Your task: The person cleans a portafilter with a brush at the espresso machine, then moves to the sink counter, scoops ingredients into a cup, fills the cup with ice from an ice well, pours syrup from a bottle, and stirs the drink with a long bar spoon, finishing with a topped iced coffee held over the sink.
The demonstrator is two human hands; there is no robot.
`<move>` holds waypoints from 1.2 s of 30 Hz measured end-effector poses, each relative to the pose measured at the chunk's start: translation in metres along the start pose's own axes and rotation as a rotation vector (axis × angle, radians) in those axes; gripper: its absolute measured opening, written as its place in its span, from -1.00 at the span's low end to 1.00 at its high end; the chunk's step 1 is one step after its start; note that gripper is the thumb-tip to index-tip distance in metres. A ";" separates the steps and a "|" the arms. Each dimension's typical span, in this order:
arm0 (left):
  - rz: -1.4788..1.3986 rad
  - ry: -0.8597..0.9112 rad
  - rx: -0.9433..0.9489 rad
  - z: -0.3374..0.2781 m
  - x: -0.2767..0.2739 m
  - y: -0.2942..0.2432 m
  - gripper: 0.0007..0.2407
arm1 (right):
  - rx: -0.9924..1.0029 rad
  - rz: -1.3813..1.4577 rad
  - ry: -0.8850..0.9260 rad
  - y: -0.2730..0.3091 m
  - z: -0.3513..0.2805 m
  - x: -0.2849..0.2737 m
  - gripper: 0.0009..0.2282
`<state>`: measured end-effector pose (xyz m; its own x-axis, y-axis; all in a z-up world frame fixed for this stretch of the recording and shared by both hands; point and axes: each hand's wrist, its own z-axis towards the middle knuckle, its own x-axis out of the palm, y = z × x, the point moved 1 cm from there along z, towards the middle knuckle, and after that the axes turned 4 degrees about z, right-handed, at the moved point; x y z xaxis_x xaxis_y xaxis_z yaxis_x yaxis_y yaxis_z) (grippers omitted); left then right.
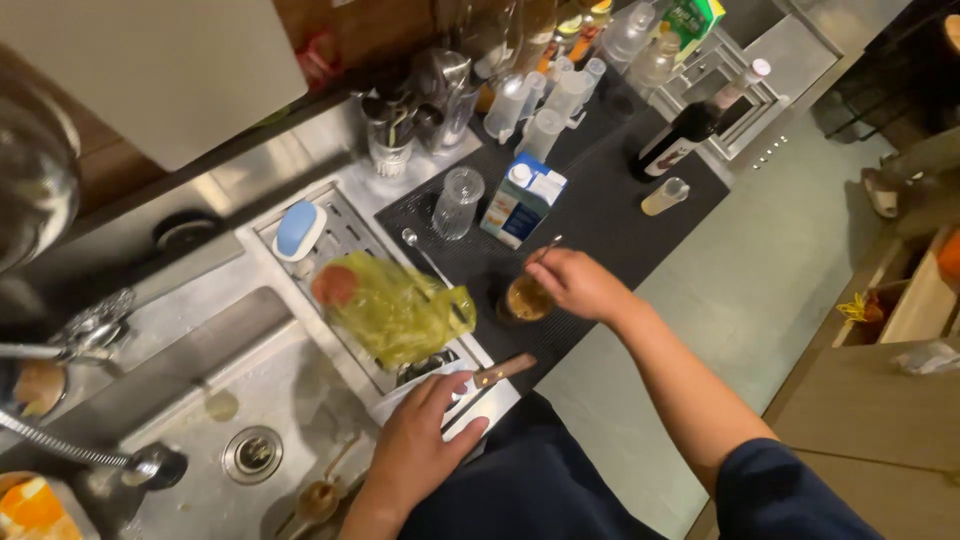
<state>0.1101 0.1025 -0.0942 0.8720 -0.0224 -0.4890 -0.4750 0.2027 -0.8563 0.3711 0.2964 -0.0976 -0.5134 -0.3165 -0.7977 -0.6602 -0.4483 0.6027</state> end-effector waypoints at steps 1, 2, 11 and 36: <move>-0.020 0.028 0.009 0.010 0.008 -0.004 -0.66 | -0.032 0.052 0.044 -0.003 0.002 0.001 -0.81; -0.039 0.056 0.018 0.021 0.018 -0.008 -0.70 | -0.064 0.103 0.087 -0.008 0.005 0.002 -0.80; -0.080 -0.144 -0.045 0.079 0.146 0.002 -0.86 | -0.107 0.440 0.387 -0.060 0.021 -0.045 -0.70; -0.014 -0.027 -0.393 0.326 0.396 -0.037 -0.36 | 0.089 0.247 -0.259 -0.366 -0.021 -0.133 -0.37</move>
<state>0.5113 0.4056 -0.2015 0.8790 0.0043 -0.4767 -0.4676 -0.1877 -0.8638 0.6925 0.4849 -0.2130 -0.7777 -0.1791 -0.6026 -0.5380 -0.3062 0.7853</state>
